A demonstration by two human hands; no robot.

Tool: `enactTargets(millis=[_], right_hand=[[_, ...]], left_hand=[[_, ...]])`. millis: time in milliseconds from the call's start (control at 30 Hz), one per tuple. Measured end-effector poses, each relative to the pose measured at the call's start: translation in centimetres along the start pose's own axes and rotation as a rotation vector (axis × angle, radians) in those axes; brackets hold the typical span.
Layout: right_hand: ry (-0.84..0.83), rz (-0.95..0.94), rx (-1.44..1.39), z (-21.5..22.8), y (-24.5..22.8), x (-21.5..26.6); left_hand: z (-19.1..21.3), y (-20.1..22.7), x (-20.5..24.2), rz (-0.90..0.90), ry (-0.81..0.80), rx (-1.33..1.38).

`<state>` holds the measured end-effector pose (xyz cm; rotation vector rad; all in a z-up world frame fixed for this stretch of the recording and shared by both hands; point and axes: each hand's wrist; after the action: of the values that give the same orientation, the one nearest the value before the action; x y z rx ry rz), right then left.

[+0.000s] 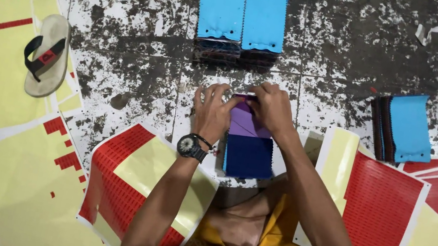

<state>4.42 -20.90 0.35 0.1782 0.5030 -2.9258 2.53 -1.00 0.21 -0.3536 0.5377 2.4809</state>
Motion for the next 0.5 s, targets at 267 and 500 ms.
enactTargets(millis=[267, 500], right_hand=[[0.555, 0.233, 0.061, -0.9, -0.5, 1.6], [0.28, 0.33, -0.039, -1.3, 0.1, 3.2]], left_hand=[[2.4, 0.1, 0.1, 0.369, 0.212, 0.741], [3.9, -0.6, -0.1, 0.502, 0.172, 1.111]])
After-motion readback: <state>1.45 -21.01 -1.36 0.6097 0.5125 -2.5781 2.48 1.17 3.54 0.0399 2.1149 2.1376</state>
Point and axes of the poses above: each hand's wrist, its own x-axis away from the middle knuckle, its own z-axis out of the back of the hand, y = z × x, and after that the axes turned 8 degrees about -z, right-handed
